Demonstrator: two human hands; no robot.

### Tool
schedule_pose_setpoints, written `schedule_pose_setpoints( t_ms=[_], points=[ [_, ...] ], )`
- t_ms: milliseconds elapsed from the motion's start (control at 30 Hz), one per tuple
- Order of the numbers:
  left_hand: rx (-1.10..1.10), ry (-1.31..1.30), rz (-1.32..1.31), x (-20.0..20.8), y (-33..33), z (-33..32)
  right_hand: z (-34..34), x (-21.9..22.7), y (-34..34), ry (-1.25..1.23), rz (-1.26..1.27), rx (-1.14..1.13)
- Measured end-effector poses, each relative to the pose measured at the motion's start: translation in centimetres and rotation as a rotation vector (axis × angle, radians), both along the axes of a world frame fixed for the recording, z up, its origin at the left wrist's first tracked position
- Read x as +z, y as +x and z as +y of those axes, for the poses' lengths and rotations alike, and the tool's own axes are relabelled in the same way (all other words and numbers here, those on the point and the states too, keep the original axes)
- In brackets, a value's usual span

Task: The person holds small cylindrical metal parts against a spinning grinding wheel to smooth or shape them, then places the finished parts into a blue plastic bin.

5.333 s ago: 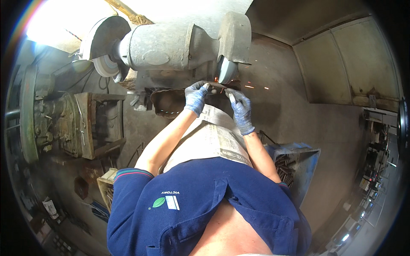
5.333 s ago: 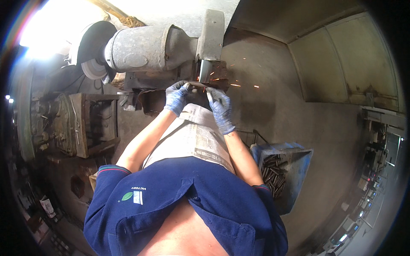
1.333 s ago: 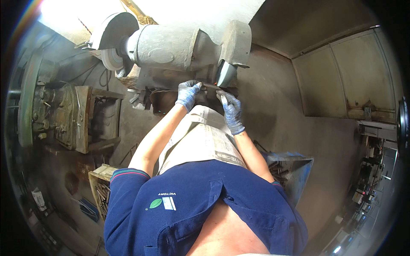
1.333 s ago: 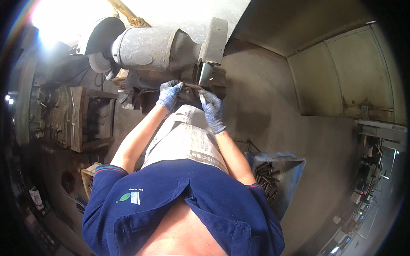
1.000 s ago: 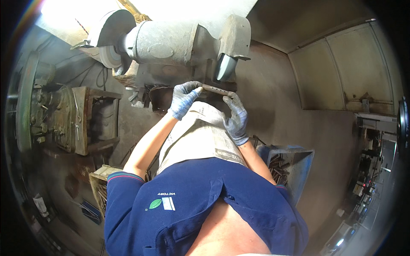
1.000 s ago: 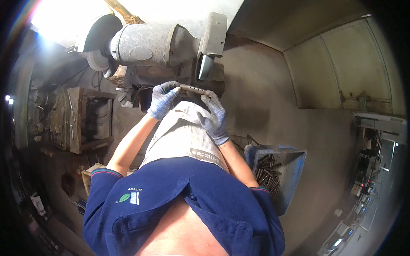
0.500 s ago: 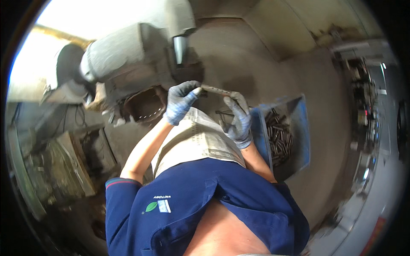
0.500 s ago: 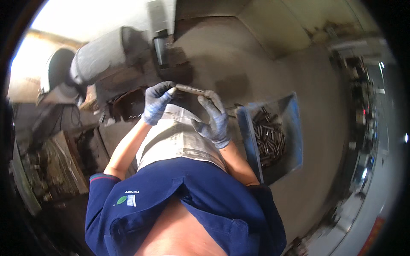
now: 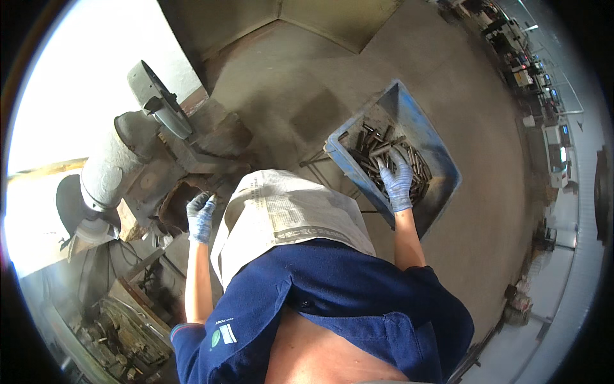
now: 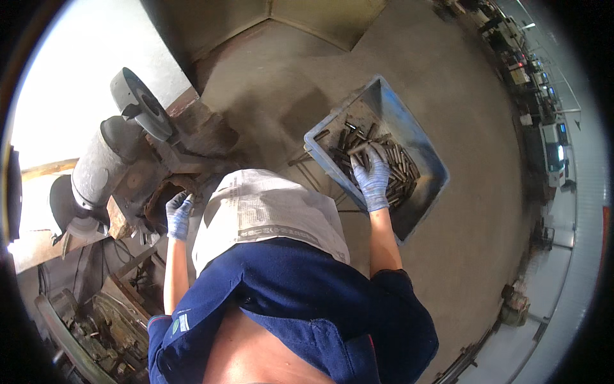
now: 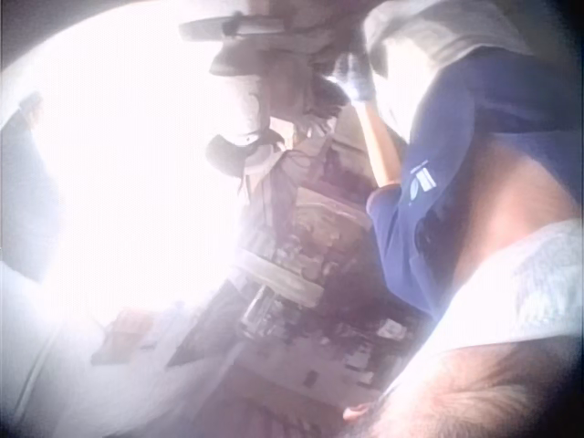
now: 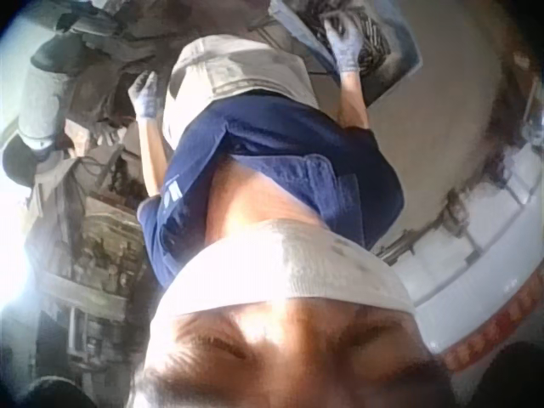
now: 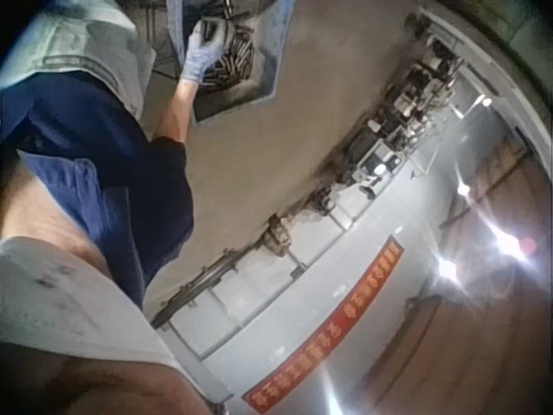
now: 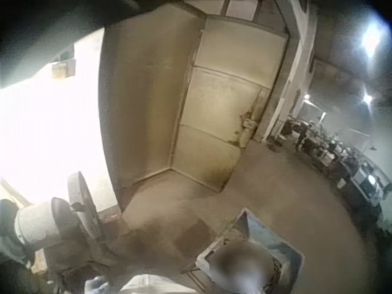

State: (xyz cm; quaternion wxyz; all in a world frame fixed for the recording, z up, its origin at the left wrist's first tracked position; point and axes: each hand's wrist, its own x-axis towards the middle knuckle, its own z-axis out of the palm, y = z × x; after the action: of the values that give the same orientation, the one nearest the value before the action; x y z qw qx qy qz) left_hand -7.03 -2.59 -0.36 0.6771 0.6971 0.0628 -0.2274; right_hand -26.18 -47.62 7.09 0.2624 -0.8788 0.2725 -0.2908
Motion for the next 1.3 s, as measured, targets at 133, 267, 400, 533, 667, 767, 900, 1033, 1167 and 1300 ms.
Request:
schedule_pose_setpoints(
  t_ms=[133, 267, 400, 533, 667, 767, 900, 1033, 1167, 1300],
  points=[
    [0.053, -0.030, -0.048, 1.5, -1.3, 0.1, 0.5, -0.7, 4.0, 0.112, -0.205, 0.230],
    [0.037, 0.203, -0.023, 5.1, -2.4, -0.5, 7.6, -0.6, 10.4, 0.591, -0.139, 0.572],
    [0.139, 0.316, -0.115, 4.7, -5.1, 4.0, 14.2, -5.1, 15.2, 0.589, -0.038, 1.063],
    [0.555, 0.336, -0.092, 5.9, -14.4, 9.1, 17.3, -5.6, 15.7, 0.717, 0.181, 1.226],
    [0.900, 0.691, -0.071, 7.0, -28.3, 14.5, 18.2, -3.4, 15.5, 0.768, 0.376, 1.359],
    [1.280, 0.734, 0.027, 6.9, -40.6, 19.5, 20.2, 0.1, 15.8, 0.647, 0.523, 1.366],
    [1.336, 0.755, 0.393, 6.3, -50.7, 20.1, 21.5, 2.6, 16.0, 0.662, 0.645, 1.425],
    [1.077, 1.010, 0.511, 5.7, -51.1, 18.3, 22.2, 2.6, 16.3, 0.643, 0.667, 1.461],
    [1.030, 0.970, 0.643, 4.9, -49.7, 18.4, 22.1, 2.5, 16.3, 0.587, 0.701, 1.481],
    [0.898, 1.008, 0.696, 5.5, -47.2, 18.6, 21.8, 2.2, 16.0, 0.654, 0.691, 1.463]
  ],
)
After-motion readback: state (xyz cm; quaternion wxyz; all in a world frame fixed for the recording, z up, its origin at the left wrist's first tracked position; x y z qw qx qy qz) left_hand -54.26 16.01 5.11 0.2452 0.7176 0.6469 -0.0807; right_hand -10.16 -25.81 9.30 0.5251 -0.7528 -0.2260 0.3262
